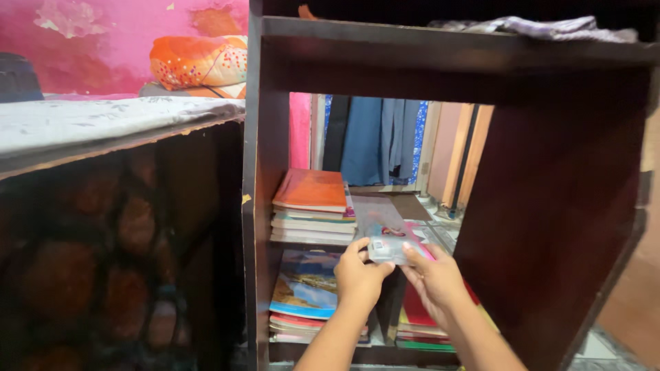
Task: The person picks up and arranges various stationery items including notebooks, pencil cases, and packaged pens into a wooden shelving unit.
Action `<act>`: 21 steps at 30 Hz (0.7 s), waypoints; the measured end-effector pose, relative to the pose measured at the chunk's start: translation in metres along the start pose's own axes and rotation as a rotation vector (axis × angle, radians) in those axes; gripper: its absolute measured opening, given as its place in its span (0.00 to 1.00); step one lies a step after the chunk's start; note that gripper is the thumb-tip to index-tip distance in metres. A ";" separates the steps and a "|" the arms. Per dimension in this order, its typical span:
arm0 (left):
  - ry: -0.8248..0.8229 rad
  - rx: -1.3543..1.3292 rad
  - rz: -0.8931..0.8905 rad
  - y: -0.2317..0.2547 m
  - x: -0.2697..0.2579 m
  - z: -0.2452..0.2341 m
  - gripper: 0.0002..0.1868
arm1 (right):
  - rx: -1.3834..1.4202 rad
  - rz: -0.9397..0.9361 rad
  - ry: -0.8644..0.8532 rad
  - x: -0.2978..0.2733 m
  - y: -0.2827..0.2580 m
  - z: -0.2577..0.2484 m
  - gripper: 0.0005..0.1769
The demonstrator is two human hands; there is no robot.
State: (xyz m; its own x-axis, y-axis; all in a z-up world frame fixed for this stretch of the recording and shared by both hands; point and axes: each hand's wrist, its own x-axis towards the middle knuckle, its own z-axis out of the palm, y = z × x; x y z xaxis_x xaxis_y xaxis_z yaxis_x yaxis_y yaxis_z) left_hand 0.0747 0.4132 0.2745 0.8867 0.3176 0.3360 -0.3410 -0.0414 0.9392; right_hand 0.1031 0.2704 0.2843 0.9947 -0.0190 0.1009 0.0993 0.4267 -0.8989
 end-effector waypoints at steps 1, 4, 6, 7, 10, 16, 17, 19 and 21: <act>0.027 0.003 0.015 -0.004 0.007 -0.002 0.30 | -0.179 -0.054 -0.030 0.007 0.001 0.003 0.36; 0.126 0.008 0.108 -0.013 0.014 0.000 0.26 | -0.706 -0.230 -0.050 0.024 -0.004 0.005 0.44; 0.138 0.009 0.203 -0.013 0.012 0.000 0.22 | -1.027 -0.363 0.037 0.030 -0.010 0.004 0.39; 0.112 0.007 0.260 -0.012 0.011 -0.001 0.20 | -1.055 -0.347 0.091 0.033 -0.009 0.005 0.37; 0.003 0.209 0.433 -0.003 0.017 -0.007 0.17 | -1.138 -0.348 0.192 0.054 0.000 0.003 0.34; -0.142 0.750 0.900 -0.017 0.047 -0.005 0.18 | -1.137 -0.595 -0.085 0.128 0.043 -0.021 0.37; -0.147 0.809 0.913 -0.023 0.054 -0.003 0.20 | -1.184 -0.673 -0.103 0.129 0.044 -0.020 0.39; -0.069 1.049 1.061 -0.032 0.067 0.001 0.23 | -1.348 -0.894 -0.066 0.116 0.036 -0.011 0.36; -0.006 1.211 1.133 -0.041 0.069 0.002 0.23 | -1.572 -1.167 0.049 0.077 0.029 -0.010 0.29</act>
State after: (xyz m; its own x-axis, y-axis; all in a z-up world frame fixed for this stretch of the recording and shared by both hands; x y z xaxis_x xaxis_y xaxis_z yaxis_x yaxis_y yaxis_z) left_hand 0.1506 0.4350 0.2596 0.3759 -0.3895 0.8408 -0.3500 -0.8998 -0.2604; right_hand 0.1833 0.2718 0.2615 0.4333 0.3180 0.8433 0.5037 -0.8614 0.0660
